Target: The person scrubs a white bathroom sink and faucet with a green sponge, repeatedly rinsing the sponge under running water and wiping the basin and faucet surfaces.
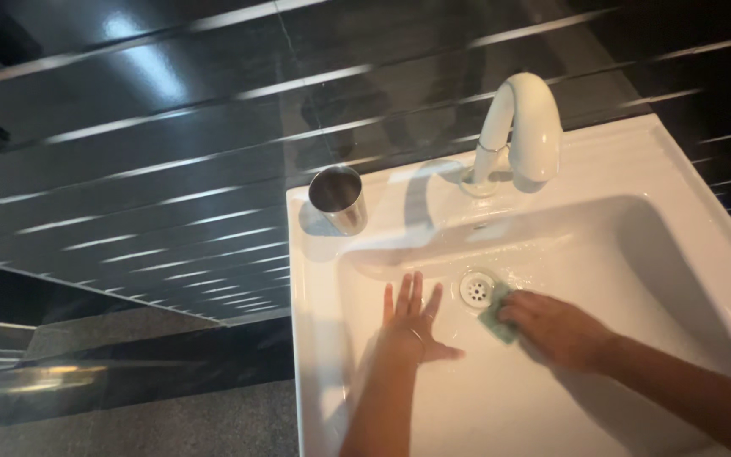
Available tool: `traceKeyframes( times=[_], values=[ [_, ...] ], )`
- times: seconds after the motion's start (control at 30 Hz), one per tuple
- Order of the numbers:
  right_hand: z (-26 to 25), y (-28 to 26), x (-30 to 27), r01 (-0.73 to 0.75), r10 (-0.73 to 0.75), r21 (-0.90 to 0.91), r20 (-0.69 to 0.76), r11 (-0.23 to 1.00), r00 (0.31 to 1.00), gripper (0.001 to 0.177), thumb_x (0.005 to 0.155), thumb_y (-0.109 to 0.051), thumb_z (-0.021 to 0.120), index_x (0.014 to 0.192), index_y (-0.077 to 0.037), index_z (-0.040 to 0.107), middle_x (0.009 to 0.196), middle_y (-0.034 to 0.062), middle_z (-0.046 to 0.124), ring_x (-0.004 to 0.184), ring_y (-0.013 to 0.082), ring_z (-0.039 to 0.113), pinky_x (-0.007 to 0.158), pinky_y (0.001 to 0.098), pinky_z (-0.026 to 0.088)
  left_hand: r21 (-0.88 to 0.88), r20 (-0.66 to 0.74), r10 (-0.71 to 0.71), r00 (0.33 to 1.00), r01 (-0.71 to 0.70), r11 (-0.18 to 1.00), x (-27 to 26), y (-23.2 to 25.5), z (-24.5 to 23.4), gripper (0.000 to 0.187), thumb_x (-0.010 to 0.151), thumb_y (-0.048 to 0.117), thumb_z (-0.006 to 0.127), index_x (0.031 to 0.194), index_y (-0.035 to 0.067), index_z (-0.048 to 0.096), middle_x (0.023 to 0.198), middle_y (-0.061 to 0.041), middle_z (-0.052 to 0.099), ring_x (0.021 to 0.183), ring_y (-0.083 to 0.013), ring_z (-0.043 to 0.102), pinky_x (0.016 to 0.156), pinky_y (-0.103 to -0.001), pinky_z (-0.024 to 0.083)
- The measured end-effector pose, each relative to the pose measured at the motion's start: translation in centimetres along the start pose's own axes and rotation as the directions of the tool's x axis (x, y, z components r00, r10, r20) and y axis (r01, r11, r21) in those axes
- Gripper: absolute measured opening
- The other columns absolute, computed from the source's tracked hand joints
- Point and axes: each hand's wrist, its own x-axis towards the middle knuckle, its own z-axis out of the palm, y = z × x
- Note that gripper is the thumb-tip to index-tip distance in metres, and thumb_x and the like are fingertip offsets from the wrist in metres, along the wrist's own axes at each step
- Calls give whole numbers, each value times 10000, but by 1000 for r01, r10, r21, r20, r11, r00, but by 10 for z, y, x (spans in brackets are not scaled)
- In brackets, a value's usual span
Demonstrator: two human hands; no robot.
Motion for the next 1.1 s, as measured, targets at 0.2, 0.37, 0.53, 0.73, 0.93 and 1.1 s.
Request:
traceKeyframes(
  times=[0.2,0.37,0.53,0.73,0.93,1.1],
  values=[
    [-13,1,23,-426,442,256,-6,868,897,518,748,-325,827,1155,-69,634,1319,149,576,1100,342,634,917,424,527,-5,-130,89,988,-91,996,8,21,6,1238,643,939,516,1632,362,44,1729,-123,-143,1558,-411,-232,1181,-670,-165],
    [-3,-33,38,-500,507,182,12,846,862,598,750,-319,804,1315,-166,680,1130,96,697,1031,323,684,915,414,546,-5,-250,64,966,-67,998,19,24,16,1311,625,966,527,1641,287,54,1720,-101,-129,1555,-380,-220,1169,-649,-169],
    [2,-16,18,-168,137,-167,-180,972,974,551,743,-73,642,1294,-58,643,1345,91,647,1222,292,623,1017,404,460,-63,-272,34,962,-53,997,23,25,19,1313,626,961,528,1649,281,65,1718,-78,-99,1561,-335,-198,1184,-634,-165],
    [16,-8,30,-181,157,-249,-116,951,981,673,693,-16,651,1364,-28,606,1365,125,638,1302,286,570,1132,407,382,-55,-280,44,959,-62,997,30,24,23,1252,660,933,534,1646,303,87,1725,-74,-93,1566,-341,-193,1183,-654,-153],
    [19,-34,15,-274,293,177,-92,945,952,505,783,-52,686,1270,-184,693,1266,89,707,1226,289,631,1084,391,475,-54,-96,37,995,-42,998,50,21,19,1445,604,841,703,1651,183,-45,1718,-139,-172,1560,-360,-244,1181,-651,-158],
    [27,-29,47,-99,110,68,-179,993,978,659,755,-79,658,1411,-92,598,1409,166,626,1296,342,547,1078,450,390,-53,-85,129,988,-134,990,56,10,20,1586,588,791,790,1617,4,-125,1712,-210,-177,1560,-384,-247,1203,-603,-150]
  ],
)
